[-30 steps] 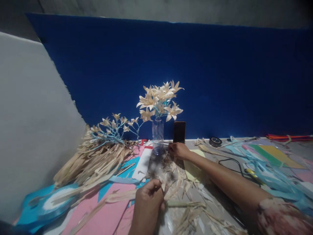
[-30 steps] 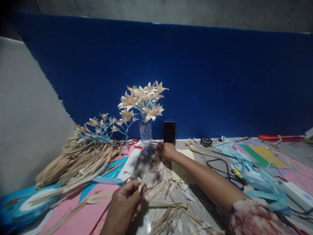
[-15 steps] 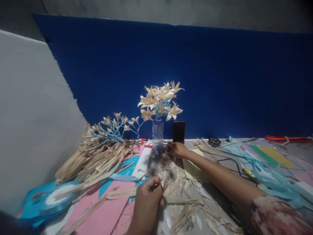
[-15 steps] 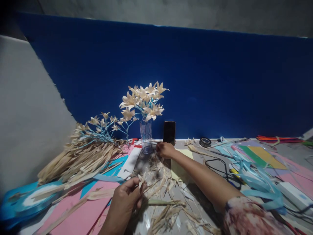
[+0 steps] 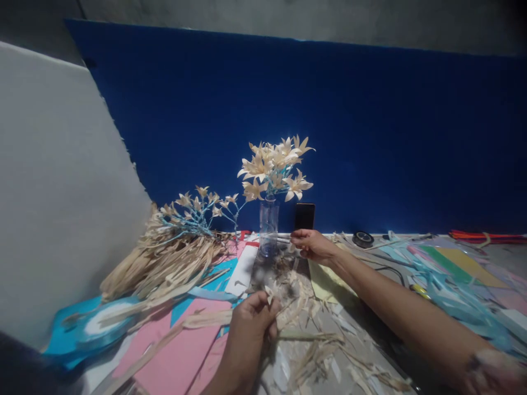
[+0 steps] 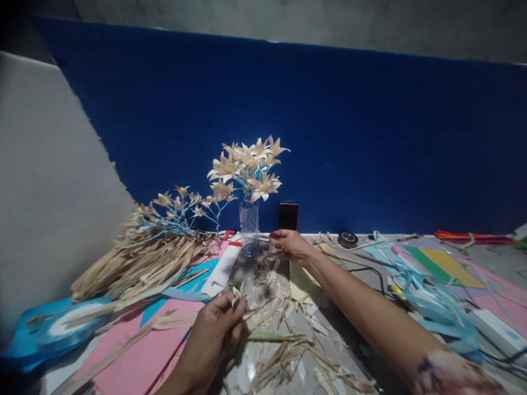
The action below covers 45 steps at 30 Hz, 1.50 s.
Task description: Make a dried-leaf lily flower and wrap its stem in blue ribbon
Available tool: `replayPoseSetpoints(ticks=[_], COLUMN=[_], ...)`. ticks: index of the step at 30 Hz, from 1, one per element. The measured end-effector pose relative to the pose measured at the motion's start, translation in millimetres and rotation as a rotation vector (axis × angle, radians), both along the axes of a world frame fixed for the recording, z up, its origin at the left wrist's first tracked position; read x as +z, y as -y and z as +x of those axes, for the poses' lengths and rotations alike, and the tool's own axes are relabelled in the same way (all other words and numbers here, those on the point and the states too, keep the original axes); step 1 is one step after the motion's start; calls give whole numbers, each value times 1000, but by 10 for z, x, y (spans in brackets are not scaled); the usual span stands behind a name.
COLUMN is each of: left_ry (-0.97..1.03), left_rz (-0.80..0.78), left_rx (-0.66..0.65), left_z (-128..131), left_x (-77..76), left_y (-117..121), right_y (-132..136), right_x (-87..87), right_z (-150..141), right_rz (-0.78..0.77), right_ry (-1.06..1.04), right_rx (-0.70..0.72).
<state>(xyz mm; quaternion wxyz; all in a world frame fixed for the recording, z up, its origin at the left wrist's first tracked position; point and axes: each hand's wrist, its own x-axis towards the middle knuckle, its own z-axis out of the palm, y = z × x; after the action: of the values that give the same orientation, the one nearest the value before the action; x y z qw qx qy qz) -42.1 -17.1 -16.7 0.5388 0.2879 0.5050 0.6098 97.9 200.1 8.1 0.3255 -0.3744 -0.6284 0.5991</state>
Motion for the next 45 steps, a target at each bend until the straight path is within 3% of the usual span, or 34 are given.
replayPoseSetpoints(ticks=[4, 8, 13, 20, 28, 34, 38, 41, 43, 45], left_ry=[114, 127, 114, 108, 13, -22, -117, -188, -114, 22], left_rz=[42, 147, 226, 247, 204, 215, 190, 163, 154, 129], left_rx=[-2, 17, 13, 5, -214, -318, -308, -294, -243, -133], left_z=[25, 128, 308, 380, 571, 703, 703, 694, 704, 744], left_x=[79, 107, 162, 328, 323, 364, 365, 376, 380, 369], left_y=[-5, 56, 221, 505, 697, 747, 808, 832, 835, 841], right_y=[697, 1368, 1836, 2110, 2454, 2588, 2603, 2601, 2604, 2620], right_x=[98, 148, 214, 158, 201, 221, 177, 156, 133, 86], right_z=[147, 193, 217, 502, 946, 1259, 1343, 1331, 1300, 1255], right_rz=[-147, -403, -477, -315, 66, 38, 107, 152, 199, 247], right_ry=[-182, -428, -568, -512, -119, -79, -72, -9, 0, -40], right_rx=[32, 20, -52, -206, 11, 49, 0, 43, 11, -108])
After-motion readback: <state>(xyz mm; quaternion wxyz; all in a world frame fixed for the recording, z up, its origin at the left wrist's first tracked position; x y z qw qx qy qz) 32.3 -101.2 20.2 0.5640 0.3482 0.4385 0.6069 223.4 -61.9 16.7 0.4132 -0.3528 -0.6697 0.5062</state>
